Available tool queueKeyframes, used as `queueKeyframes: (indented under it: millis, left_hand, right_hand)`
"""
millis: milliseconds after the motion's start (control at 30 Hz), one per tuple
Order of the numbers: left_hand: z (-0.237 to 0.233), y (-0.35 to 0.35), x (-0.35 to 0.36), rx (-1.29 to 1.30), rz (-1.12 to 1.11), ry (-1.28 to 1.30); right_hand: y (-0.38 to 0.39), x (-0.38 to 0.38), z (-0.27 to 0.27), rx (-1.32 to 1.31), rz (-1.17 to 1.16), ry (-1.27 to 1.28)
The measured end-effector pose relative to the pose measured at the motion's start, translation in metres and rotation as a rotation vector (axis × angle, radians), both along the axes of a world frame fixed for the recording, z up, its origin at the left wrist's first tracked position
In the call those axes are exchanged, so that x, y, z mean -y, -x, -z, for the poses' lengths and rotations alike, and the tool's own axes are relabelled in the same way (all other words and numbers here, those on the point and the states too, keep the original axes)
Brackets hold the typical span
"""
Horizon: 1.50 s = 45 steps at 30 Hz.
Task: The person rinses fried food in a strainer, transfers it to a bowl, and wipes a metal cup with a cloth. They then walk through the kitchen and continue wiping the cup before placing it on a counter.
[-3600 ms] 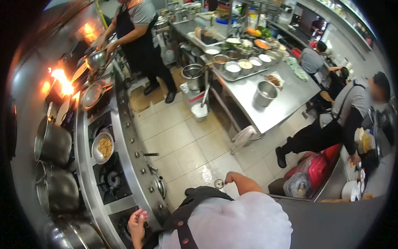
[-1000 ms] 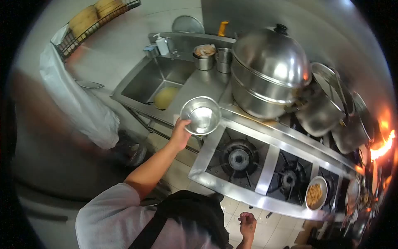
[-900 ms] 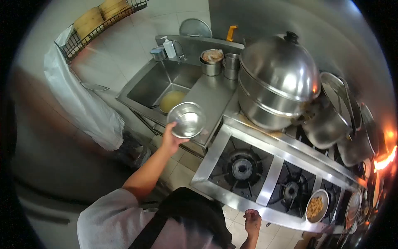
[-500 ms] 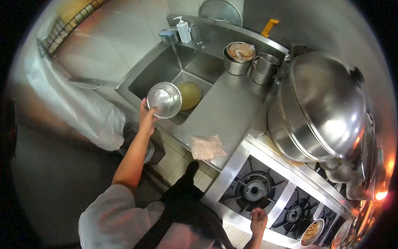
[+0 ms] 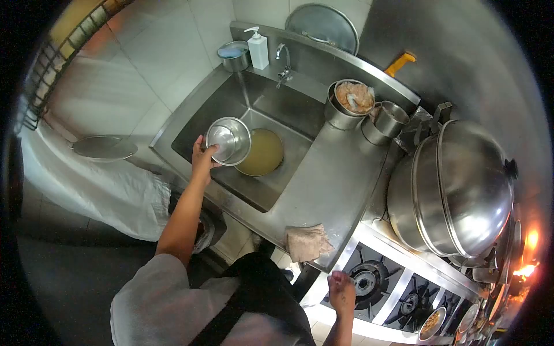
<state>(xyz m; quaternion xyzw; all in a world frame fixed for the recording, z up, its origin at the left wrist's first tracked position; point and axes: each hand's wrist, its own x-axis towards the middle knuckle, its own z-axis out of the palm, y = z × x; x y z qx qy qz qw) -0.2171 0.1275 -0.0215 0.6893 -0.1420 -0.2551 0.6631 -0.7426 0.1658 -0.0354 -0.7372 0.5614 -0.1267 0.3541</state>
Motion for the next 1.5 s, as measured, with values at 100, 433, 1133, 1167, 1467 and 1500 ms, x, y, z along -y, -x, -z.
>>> queueKeyframes:
  millis: [100,433,1133,1167,1467,1500]
  left_hand:
    - [-0.018,0.001,-0.021,0.012,-0.03,-0.065]
    - [0.002,-0.08,0.042,-0.035,0.056,-0.165]
    - [0.09,-0.169,0.245,-0.214,0.552,-0.355]
    - [0.091,-0.166,0.255,-0.225,0.56,-0.346]
    - [0.091,-0.141,0.281,0.437,0.609,-0.252]
    - [0.094,-0.137,0.28,0.436,0.571,-0.24]
  right_hand:
    - [-0.024,0.027,0.015,0.305,0.011,-0.068]
    - [-0.232,0.188,-0.017,0.713,-0.116,-0.539]
    - [-0.505,0.434,0.08,1.212,0.152,-0.185]
    - [-0.492,0.414,0.089,0.743,-0.08,0.033]
    - [-0.52,0.345,0.109,-0.829,-0.777,0.602]
    - [-0.526,0.344,0.108,-0.29,-0.729,0.156]
